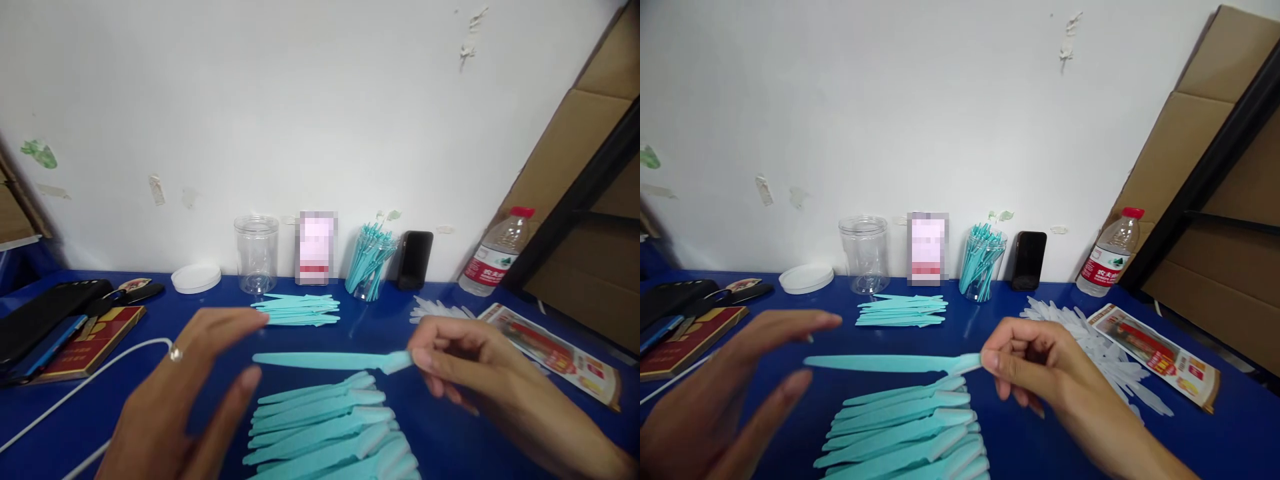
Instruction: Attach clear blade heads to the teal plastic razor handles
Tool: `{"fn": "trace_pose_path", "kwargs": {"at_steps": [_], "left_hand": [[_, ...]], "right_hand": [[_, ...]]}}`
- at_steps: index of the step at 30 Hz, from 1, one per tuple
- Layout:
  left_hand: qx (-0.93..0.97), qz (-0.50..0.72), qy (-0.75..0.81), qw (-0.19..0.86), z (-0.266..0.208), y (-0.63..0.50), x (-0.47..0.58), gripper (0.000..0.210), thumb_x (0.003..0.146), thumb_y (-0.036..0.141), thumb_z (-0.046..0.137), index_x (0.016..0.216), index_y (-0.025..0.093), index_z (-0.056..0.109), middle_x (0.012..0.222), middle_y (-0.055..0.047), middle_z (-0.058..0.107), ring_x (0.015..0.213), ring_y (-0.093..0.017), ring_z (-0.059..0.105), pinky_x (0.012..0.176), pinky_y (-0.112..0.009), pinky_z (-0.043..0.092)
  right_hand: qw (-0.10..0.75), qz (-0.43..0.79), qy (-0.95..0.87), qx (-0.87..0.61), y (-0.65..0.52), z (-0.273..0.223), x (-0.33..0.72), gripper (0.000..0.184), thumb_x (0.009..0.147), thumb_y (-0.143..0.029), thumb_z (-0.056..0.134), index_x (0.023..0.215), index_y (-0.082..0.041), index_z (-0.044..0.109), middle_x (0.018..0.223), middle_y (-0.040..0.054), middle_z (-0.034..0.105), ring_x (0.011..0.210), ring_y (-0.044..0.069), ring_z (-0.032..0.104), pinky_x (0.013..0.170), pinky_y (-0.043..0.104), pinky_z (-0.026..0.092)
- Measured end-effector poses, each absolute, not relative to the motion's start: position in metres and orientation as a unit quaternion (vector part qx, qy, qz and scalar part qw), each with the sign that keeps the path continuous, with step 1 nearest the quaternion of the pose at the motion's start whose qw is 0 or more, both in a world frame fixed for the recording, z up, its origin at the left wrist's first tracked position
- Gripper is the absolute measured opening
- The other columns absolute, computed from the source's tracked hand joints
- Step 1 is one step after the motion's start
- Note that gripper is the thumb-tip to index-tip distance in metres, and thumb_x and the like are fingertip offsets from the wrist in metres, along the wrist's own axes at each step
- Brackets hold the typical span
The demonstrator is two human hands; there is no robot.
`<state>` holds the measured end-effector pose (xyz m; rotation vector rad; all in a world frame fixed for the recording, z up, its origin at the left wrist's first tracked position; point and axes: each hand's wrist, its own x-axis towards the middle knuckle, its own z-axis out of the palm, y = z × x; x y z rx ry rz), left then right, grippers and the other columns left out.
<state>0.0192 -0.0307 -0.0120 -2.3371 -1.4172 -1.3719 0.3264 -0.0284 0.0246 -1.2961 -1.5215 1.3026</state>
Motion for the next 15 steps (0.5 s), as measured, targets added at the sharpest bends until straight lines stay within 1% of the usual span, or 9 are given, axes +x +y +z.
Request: {"fn": "trace_pose_path", "kwargs": {"at_steps": [2, 4, 7, 11, 15], "left_hand": [[-0.746, -0.445, -0.495, 0.023, -0.004, -0.017, 0.011, 0.027, 0.1, 0.041, 0.044, 0.122, 0.031, 0.055, 0.12, 0.001, 0.065, 0.109, -0.02, 0.062, 0.083, -0.026, 0.05], [-0.754, -0.426, -0.5, -0.007, -0.003, -0.006, 0.006, 0.024, 0.1, 0.043, 0.046, 0.115, 0.029, 0.058, 0.109, 0.002, 0.068, 0.098, -0.018, 0.065, 0.079, -0.024, 0.05], [-0.792, -0.394, -0.465, -0.034, -0.012, 0.006, 0.005, 0.019, 0.101, 0.037, 0.046, 0.107, 0.027, 0.061, 0.097, 0.002, 0.068, 0.088, -0.017, 0.067, 0.076, -0.024, 0.05], [-0.813, -0.371, -0.447, -0.049, -0.024, 0.012, 0.007, 0.017, 0.1, 0.033, 0.047, 0.101, 0.026, 0.063, 0.096, 0.0, 0.067, 0.088, -0.017, 0.066, 0.078, -0.025, 0.051], [-0.824, -0.351, -0.443, -0.041, -0.024, 0.015, 0.004, 0.015, 0.099, 0.031, 0.049, 0.098, 0.027, 0.063, 0.096, 0.001, 0.066, 0.09, -0.017, 0.065, 0.078, -0.025, 0.051]], "right_hand": [[0.342, 0.501, -0.598, -0.523, -0.02, 0.024, 0.331, 0.029, 0.08, -0.042, 0.075, 0.069, -0.017, 0.066, 0.061, -0.0026, 0.054, 0.053, 0.009, 0.041, 0.046, 0.021, 0.025], [0.306, 0.508, -0.604, -0.532, -0.016, 0.024, 0.332, 0.031, 0.079, -0.044, 0.075, 0.067, -0.017, 0.065, 0.059, -0.0034, 0.05, 0.053, 0.009, 0.037, 0.047, 0.023, 0.022], [0.268, 0.516, -0.607, -0.542, -0.016, 0.024, 0.327, 0.034, 0.076, -0.046, 0.075, 0.066, -0.016, 0.065, 0.057, -0.0041, 0.046, 0.053, 0.009, 0.033, 0.048, 0.025, 0.018], [0.256, 0.515, -0.604, -0.551, -0.019, 0.026, 0.319, 0.034, 0.074, -0.047, 0.076, 0.066, -0.015, 0.065, 0.056, -0.004, 0.047, 0.053, 0.009, 0.034, 0.05, 0.026, 0.018], [0.249, 0.511, -0.605, -0.558, -0.019, 0.024, 0.315, 0.034, 0.074, -0.046, 0.075, 0.064, -0.015, 0.064, 0.055, -0.0041, 0.047, 0.053, 0.009, 0.034, 0.05, 0.026, 0.019]]}}
